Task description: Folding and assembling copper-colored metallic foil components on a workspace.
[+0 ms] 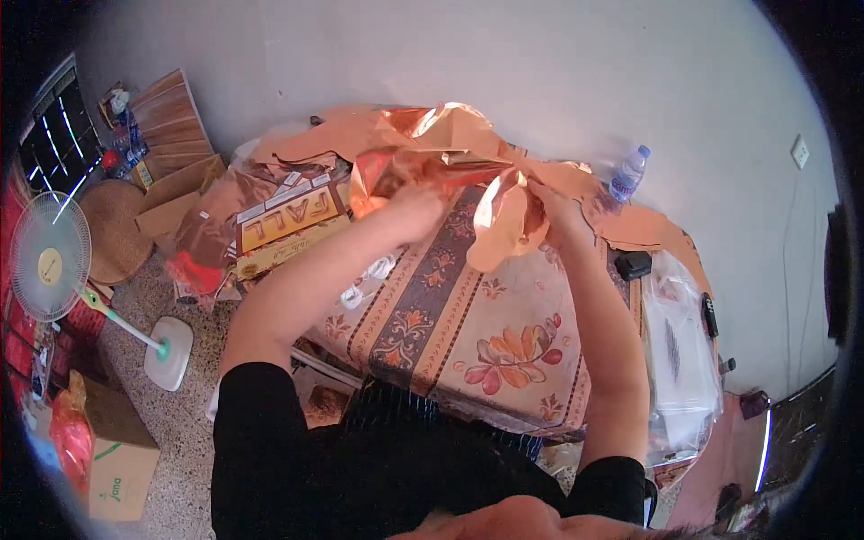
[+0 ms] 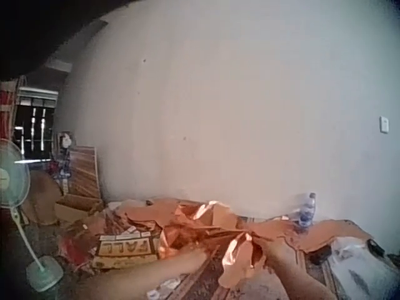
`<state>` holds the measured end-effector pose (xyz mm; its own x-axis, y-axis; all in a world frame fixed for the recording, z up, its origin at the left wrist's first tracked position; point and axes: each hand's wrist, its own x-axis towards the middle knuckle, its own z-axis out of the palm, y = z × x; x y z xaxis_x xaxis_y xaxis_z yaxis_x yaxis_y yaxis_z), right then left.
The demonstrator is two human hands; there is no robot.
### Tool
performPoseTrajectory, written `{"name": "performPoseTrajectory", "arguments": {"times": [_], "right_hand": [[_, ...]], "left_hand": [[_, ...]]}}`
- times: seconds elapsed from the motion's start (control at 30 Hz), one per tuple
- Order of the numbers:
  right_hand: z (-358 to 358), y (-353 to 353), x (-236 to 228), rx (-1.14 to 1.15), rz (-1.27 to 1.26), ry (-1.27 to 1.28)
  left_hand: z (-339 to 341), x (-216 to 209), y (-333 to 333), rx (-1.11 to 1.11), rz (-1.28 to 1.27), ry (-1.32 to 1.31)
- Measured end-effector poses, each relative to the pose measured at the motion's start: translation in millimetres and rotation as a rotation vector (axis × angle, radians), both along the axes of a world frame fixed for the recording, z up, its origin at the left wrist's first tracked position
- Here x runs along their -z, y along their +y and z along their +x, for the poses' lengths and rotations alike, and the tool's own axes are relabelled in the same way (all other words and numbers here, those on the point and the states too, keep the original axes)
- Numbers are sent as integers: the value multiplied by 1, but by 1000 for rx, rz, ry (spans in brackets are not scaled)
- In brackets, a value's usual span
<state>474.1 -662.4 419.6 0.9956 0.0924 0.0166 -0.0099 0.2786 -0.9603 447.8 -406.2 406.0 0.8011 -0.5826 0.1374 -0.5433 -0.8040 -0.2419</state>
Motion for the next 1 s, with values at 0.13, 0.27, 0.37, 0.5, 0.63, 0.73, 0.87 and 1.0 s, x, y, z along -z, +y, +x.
{"name": "performPoseTrajectory", "arguments": {"times": [0.13,0.27,0.37,0.5,0.63,0.73,0.87,1.0], "right_hand": [[-10,-19,-2,-76,-189,-69],[-52,-44,-26,-91,-360,-89],[-78,-90,-24,-77,-475,-126],[-125,-137,-42,-205,-732,-12],[-160,-154,-46,-164,-815,58],[-165,-168,-32,-147,-844,93],[-164,-162,-30,-140,-1009,34],[-167,-158,-23,-77,-1067,17]], "left_hand": [[38,-3,24,-130,-31,-108],[73,9,65,-258,-176,7],[94,8,79,-412,-98,335],[109,16,107,-445,-431,239],[122,1,109,-488,-711,299],[107,-22,98,-715,-1197,365],[94,-42,94,-628,-784,373],[8,-67,14,-359,-790,651]]}}
